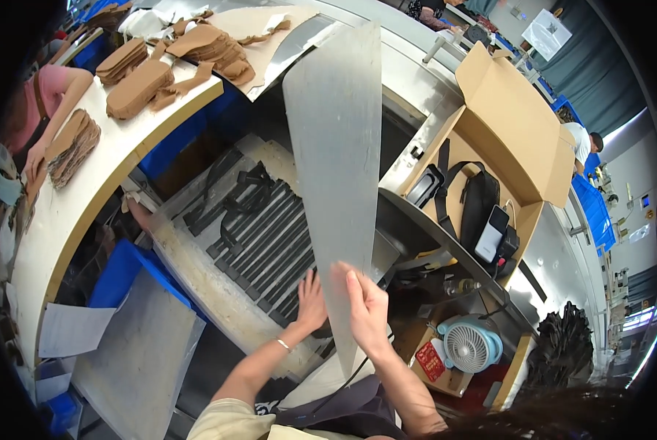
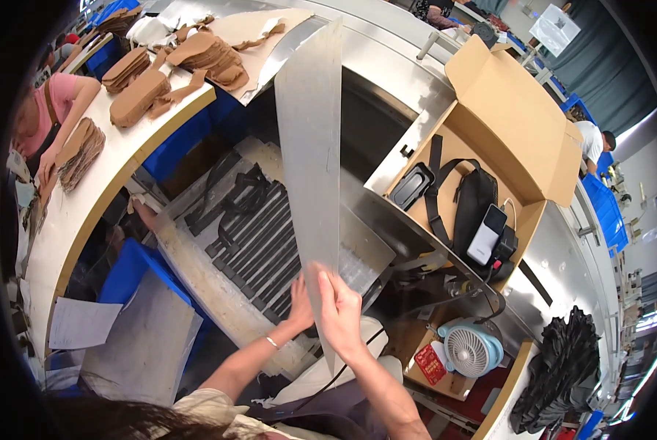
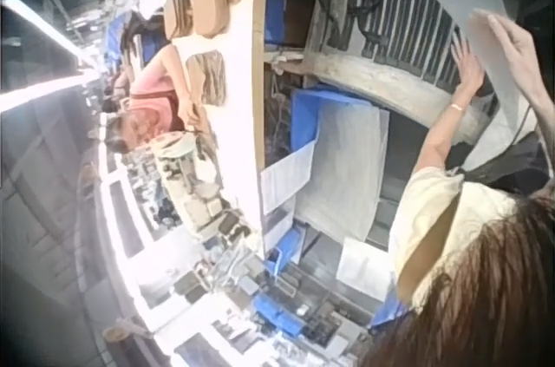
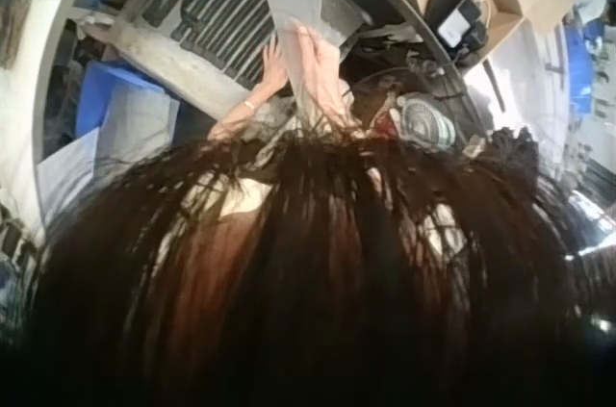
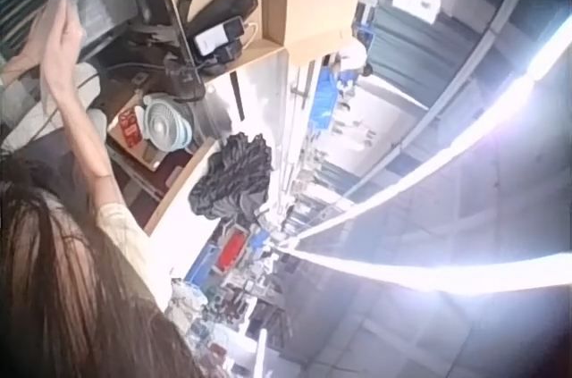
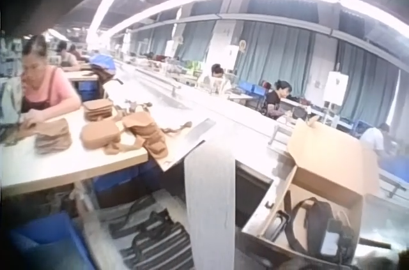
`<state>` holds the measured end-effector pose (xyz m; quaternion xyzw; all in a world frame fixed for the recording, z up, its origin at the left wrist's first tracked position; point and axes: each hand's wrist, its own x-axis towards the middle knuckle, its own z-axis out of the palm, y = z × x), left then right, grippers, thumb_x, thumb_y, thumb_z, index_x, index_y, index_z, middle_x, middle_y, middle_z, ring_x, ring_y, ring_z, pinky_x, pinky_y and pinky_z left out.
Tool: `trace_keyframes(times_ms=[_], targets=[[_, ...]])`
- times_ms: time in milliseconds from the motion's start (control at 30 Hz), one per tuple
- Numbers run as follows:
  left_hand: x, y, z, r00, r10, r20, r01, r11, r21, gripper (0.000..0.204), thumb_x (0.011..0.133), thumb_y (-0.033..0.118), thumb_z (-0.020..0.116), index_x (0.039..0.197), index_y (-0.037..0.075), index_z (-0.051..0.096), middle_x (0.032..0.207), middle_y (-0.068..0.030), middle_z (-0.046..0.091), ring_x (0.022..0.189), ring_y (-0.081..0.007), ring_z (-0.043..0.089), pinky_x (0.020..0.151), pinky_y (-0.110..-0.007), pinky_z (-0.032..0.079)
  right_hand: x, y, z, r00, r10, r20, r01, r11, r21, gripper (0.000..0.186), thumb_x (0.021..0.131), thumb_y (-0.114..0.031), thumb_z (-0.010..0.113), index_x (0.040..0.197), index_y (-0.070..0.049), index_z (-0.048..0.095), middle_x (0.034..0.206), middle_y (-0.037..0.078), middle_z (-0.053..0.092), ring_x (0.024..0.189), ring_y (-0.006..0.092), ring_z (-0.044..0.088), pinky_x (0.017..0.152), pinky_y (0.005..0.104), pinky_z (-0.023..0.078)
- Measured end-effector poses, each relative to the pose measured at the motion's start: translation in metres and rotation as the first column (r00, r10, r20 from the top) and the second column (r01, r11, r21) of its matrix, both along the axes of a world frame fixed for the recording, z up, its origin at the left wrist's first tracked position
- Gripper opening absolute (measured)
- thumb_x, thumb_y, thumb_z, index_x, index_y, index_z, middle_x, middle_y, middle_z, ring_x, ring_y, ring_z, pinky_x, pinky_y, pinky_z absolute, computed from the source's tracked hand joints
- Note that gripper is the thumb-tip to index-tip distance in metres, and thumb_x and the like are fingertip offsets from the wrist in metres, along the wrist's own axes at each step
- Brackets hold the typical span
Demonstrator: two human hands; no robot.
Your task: Sewing fabric components and assembling bag straps at a workshop station.
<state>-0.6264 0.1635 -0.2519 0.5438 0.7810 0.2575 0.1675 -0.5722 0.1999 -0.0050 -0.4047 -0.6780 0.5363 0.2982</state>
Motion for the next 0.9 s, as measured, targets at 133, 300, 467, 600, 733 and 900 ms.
trace_keyframes(times_ms=[133, 300, 467, 600, 733, 900], targets=[[0.027, -0.009, -0.016, 0.977, 0.028, -0.212, -0.040, 0.998, -0.053, 0.065, 0.088, 0.035, 0.048, 0.141, 0.008, 0.023, 0.149, -0.0121, 0.010, 0.137, -0.0328, 0.006, 0.109, -0.052, 0.007, 0.006, 0.014, 0.031, 0.996, -0.043, -0.073, 0.043, 0.999, -0.012, 0.032, 0.095, -0.019, 0.044, 0.110, 0.006, 0.057, 0.103, 0.014, 0.063, 0.094, 0.0175, 0.060, 0.082, 0.0296, 0.049], [0.023, -0.008, -0.011, 0.978, 0.210, 0.009, -0.210, 0.977, 0.045, 0.039, 0.092, 0.024, 0.043, 0.126, 0.005, 0.046, 0.142, -0.0121, 0.025, 0.133, -0.0324, 0.016, 0.106, -0.054, 0.010, 0.009, 0.025, 0.067, 0.992, -0.063, -0.112, 0.073, 0.993, 0.089, 0.035, 0.096, -0.021, 0.043, 0.114, 0.007, 0.053, 0.106, 0.015, 0.061, 0.098, 0.0207, 0.060, 0.083, 0.0310, 0.049], [0.018, -0.020, 0.065, -0.150, 0.136, 0.979, -0.247, 0.954, -0.170, 0.048, 0.094, 0.040, 0.037, 0.129, 0.007, 0.042, 0.121, -0.0124, 0.049, 0.100, -0.0197, 0.050, 0.074, -0.029, 0.046, 0.015, 0.023, 0.060, 0.989, -0.061, -0.135, 0.075, 0.992, 0.098, 0.036, 0.096, -0.023, 0.043, 0.112, 0.006, 0.055, 0.105, 0.016, 0.061, 0.097, 0.0215, 0.060, 0.081, 0.0314, 0.051], [0.018, -0.039, 0.074, -0.099, -0.009, 0.995, 0.138, 0.990, 0.023, 0.043, 0.092, 0.029, 0.047, 0.127, 0.006, 0.046, 0.102, -0.0062, 0.058, 0.076, -0.0102, 0.055, 0.057, -0.023, 0.045, 0.007, 0.014, 0.053, 0.986, -0.001, -0.167, 0.013, 0.997, 0.073, 0.037, 0.096, -0.025, 0.044, 0.112, 0.006, 0.056, 0.105, 0.016, 0.062, 0.096, 0.0219, 0.061, 0.079, 0.0315, 0.051], [0.032, -0.048, 0.068, 0.330, 0.057, 0.942, 0.060, 0.995, -0.082, 0.019, 0.084, 0.012, 0.054, 0.094, -0.003, 0.061, 0.067, -0.0042, 0.058, 0.061, -0.0090, 0.055, 0.051, -0.025, 0.040, 0.003, 0.020, 0.054, 0.989, 0.005, -0.151, 0.006, 0.998, 0.069, 0.036, 0.095, -0.024, 0.044, 0.112, 0.006, 0.055, 0.105, 0.016, 0.062, 0.095, 0.0222, 0.061, 0.079, 0.0315, 0.051], [0.007, -0.051, -0.001, 0.228, 0.434, 0.871, -0.186, 0.898, -0.399, 0.017, 0.075, 0.009, 0.053, 0.068, -0.002, 0.062, 0.059, -0.0090, 0.059, 0.051, -0.0167, 0.054, 0.049, -0.031, 0.041, 0.014, 0.056, 0.076, 0.990, -0.071, -0.120, 0.097, 0.969, 0.226, 0.033, 0.095, -0.022, 0.046, 0.108, 0.006, 0.058, 0.099, 0.015, 0.064, 0.088, 0.0222, 0.064, 0.075, 0.0298, 0.052]])
